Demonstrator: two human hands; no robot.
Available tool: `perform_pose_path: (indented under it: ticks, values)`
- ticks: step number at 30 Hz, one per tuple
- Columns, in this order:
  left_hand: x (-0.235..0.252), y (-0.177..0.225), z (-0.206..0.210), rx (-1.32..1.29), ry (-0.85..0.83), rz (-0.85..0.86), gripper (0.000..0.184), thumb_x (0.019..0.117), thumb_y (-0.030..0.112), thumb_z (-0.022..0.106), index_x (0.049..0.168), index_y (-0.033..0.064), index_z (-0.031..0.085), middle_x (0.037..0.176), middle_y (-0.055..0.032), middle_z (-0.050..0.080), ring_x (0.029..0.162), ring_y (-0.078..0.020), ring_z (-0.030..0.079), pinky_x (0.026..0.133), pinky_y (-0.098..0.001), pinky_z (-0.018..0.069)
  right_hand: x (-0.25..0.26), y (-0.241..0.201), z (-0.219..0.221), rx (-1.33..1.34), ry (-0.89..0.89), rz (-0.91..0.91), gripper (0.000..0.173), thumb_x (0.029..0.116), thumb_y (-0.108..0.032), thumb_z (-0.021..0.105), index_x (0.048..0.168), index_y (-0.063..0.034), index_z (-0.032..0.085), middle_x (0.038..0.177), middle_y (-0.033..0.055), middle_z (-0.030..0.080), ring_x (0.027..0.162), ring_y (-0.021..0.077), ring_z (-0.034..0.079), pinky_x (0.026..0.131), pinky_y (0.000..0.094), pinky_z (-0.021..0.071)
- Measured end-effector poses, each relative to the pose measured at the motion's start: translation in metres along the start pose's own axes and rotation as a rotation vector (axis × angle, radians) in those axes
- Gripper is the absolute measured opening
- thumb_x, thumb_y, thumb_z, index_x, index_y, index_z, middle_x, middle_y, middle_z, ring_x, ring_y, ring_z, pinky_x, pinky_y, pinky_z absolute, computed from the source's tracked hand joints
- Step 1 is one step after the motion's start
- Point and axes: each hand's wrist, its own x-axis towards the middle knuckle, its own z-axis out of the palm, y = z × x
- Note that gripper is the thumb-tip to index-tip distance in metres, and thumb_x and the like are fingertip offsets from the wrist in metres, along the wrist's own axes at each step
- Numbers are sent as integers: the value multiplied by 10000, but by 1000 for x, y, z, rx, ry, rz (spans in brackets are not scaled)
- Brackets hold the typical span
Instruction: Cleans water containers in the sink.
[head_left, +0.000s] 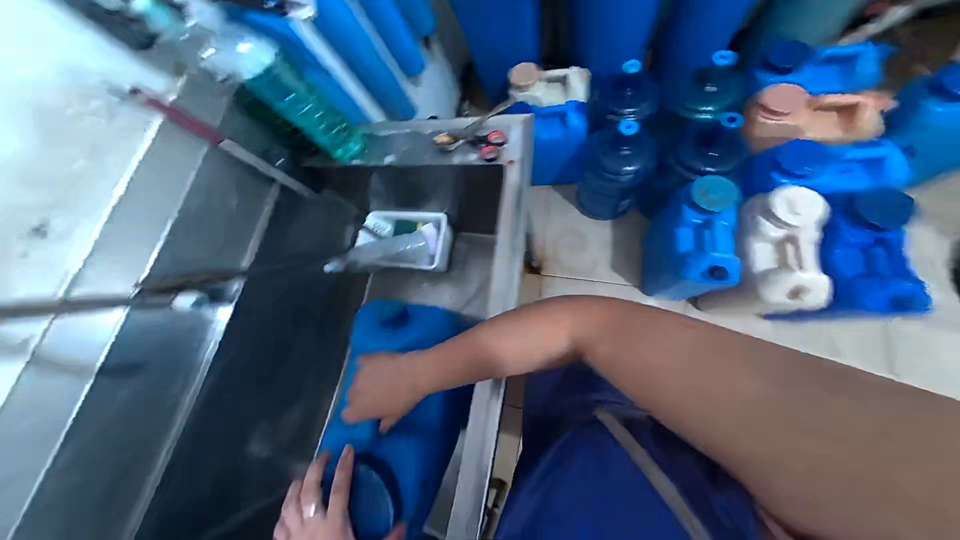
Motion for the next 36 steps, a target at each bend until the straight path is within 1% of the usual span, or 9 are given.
perform_pose_path:
  ticks: [4,14,18,19,23,28,32,34,36]
  values:
    - [32,-6,9,44,143,-81,1222,585,935,437,1443,76,574,1406,-334,541,1239,-639,487,829,-776,407,22,31,-1,-31,29,-21,427,908,-229,781,1206,58,674,1125,260,699,1125,440,644,994,619,442]
    - [71,34,-3,-67,-104,-425,1150,603,565,870,1574,142,424,1609,-348,280,1447,-642,236,1033,-818,256,86,109,-34,-182,-170,-419,487,942,-348,742,1158,77,645,1042,292,685,1057,471,659,946,648,455]
    - [86,8,-7,-204,-53,-879,974,797,499,808,1598,154,373,1636,-306,240,1476,-580,215,1037,-795,282,103,66,-60,-237,-472,-84,540,1033,-360,611,1427,-1,521,1362,249,606,1330,423,540,1121,601,376]
    - [98,-2,-12,-256,-43,-1087,938,881,526,752,1624,168,306,1654,-304,189,1480,-588,189,1043,-813,258,92,75,-25,-86,-84,-141,472,948,-338,718,1214,47,663,1086,298,699,1067,492,665,938,661,480]
    - [123,-14,-32,-257,-147,-1448,864,1012,693,380,1627,99,259,1570,-383,303,1401,-616,345,1025,-778,349,84,33,-27,-38,-296,226,496,1045,-322,598,1385,33,535,1260,303,638,1226,468,603,1002,632,454]
    - [67,95,-53,-527,37,-916,611,1038,455,448,1131,-106,672,943,-234,710,894,-370,698,827,-578,528,73,32,-19,-27,-267,118,460,1022,-301,640,1342,23,580,1221,276,661,1205,445,615,1013,622,451]
    - [90,54,-8,-338,212,-571,815,872,655,582,1331,-16,623,1359,-289,579,1278,-497,531,993,-725,382,30,41,-15,76,-124,-156,437,893,-159,769,1274,17,649,1247,267,642,1240,447,575,1045,676,384]
    - [94,36,8,-285,104,-631,820,890,650,617,1361,-21,612,1396,-303,569,1347,-510,486,1091,-748,263,8,58,-35,84,-86,70,559,906,-323,779,1368,-47,629,1399,242,585,1371,439,490,1117,708,313]
    - [96,30,12,-248,82,-645,748,928,639,552,1323,11,655,1345,-278,613,1322,-503,512,1090,-746,264,-7,83,-48,100,-121,391,666,938,-557,681,1341,-34,587,1195,225,669,1167,422,624,952,667,465]
